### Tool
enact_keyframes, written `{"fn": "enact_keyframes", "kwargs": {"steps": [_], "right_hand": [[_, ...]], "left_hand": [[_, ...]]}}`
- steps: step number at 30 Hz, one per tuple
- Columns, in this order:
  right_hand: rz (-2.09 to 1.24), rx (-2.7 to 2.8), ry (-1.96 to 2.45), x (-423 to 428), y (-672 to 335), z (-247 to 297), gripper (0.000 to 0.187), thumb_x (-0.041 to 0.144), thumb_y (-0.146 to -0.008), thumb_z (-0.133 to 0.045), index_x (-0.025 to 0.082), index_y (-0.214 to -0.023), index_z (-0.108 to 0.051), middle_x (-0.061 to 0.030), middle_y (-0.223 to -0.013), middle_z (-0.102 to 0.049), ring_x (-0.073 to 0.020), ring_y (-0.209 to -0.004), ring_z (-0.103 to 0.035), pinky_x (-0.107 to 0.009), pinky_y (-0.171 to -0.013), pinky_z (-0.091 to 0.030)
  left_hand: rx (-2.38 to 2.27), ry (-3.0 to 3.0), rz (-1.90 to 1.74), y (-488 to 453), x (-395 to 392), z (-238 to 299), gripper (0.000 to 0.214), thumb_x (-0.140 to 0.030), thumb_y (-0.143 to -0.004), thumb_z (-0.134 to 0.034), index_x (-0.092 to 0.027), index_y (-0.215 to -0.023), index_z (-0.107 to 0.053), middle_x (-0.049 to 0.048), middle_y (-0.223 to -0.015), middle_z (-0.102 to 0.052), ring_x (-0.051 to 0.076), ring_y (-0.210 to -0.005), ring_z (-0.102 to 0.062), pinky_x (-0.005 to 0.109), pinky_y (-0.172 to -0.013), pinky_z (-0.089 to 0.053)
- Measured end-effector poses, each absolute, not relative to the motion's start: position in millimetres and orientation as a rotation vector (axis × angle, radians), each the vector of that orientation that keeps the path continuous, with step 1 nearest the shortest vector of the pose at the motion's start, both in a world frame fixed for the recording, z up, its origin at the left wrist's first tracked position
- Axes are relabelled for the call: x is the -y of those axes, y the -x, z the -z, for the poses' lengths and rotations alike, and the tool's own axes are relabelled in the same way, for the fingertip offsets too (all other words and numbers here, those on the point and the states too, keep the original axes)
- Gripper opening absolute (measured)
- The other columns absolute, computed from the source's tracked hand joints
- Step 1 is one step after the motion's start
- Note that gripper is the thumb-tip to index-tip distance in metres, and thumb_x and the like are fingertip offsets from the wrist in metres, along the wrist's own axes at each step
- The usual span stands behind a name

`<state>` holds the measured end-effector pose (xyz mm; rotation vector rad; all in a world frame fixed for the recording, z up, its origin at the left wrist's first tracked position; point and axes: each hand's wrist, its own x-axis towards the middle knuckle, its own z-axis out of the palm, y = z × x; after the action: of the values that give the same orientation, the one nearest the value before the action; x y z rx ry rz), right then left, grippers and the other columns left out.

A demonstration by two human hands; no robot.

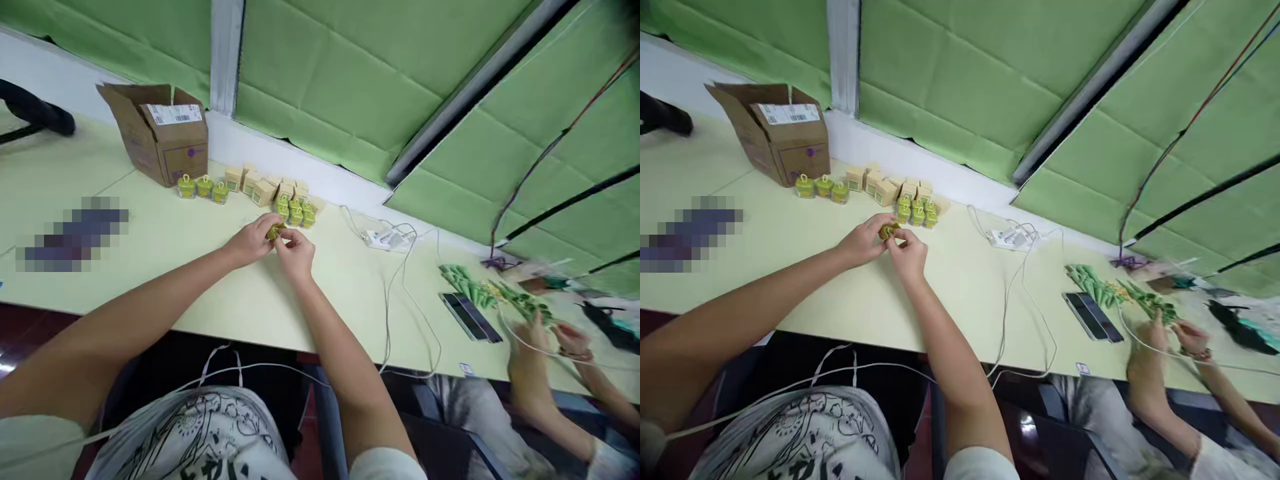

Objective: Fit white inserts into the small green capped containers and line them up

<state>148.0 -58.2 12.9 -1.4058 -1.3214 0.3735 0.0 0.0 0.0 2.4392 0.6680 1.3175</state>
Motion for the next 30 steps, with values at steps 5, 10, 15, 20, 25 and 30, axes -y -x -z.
{"fn": "enact_keyframes", "kwargs": {"steps": [5, 10, 15, 20, 25, 30], "right_hand": [[-0.429, 1.295, 1.398, 56.2, -148.3, -8.5, 0.03, 0.042, -0.084, -0.068, 0.018, -0.098, -0.079, -0.0062, -0.097, -0.081, -0.0133, -0.066, -0.065, -0.027, -0.068, -0.055], [-0.469, 1.263, 1.415, 54.4, -151.2, -9.0, 0.031, 0.041, -0.083, -0.069, 0.018, -0.101, -0.079, -0.0067, -0.096, -0.081, -0.0128, -0.061, -0.063, -0.027, -0.064, -0.054], [-0.494, 1.31, 1.408, 53.5, -153.6, -9.2, 0.03, 0.037, -0.083, -0.069, 0.02, -0.105, -0.081, -0.0055, -0.102, -0.082, -0.0121, -0.059, -0.06, -0.028, -0.063, -0.055], [-0.462, 1.405, 1.385, 52.8, -156.3, -6.5, 0.03, 0.036, -0.088, -0.065, 0.021, -0.109, -0.08, -0.0059, -0.108, -0.081, -0.0137, -0.064, -0.063, -0.03, -0.065, -0.057], [-0.419, 1.468, 1.385, 52.9, -158.2, -7.8, 0.026, 0.035, -0.09, -0.063, 0.023, -0.106, -0.08, -0.0046, -0.107, -0.081, -0.0151, -0.068, -0.067, -0.03, -0.07, -0.058], [-0.466, 1.451, 1.408, 54.4, -158.2, -11.8, 0.022, 0.033, -0.088, -0.064, 0.024, -0.099, -0.081, -0.0019, -0.102, -0.082, -0.0133, -0.062, -0.062, -0.029, -0.068, -0.058]], "left_hand": [[-0.685, -2.293, -1.288, 0.7, 2.6, -0.5, 0.049, -0.014, -0.087, -0.063, -0.02, -0.134, -0.052, 0.0122, -0.141, -0.062, 0.024, -0.123, -0.067, 0.04, -0.105, -0.057], [-0.559, -2.115, -1.269, 0.0, 3.8, -1.4, 0.063, -0.011, -0.078, -0.067, -0.023, -0.137, -0.048, 0.0108, -0.136, -0.063, 0.022, -0.114, -0.069, 0.035, -0.091, -0.063], [-0.558, -2.02, -1.271, 1.3, 2.3, -3.8, 0.055, -0.01, -0.077, -0.065, -0.022, -0.129, -0.05, 0.0114, -0.131, -0.061, 0.02, -0.106, -0.069, 0.034, -0.086, -0.063], [-0.594, -2.096, -1.27, 3.3, -1.0, -2.6, 0.056, -0.009, -0.077, -0.066, -0.022, -0.129, -0.051, 0.0108, -0.131, -0.059, 0.02, -0.107, -0.067, 0.034, -0.086, -0.062], [-0.562, -2.274, -1.279, 6.6, -0.6, -5.4, 0.056, -0.008, -0.08, -0.063, -0.022, -0.133, -0.051, 0.0111, -0.133, -0.056, 0.024, -0.122, -0.061, 0.035, -0.092, -0.061], [-0.549, -2.383, -1.247, 8.9, 0.4, -8.3, 0.055, -0.006, -0.083, -0.059, -0.021, -0.135, -0.051, 0.0124, -0.135, -0.055, 0.025, -0.127, -0.058, 0.038, -0.095, -0.06]]}}
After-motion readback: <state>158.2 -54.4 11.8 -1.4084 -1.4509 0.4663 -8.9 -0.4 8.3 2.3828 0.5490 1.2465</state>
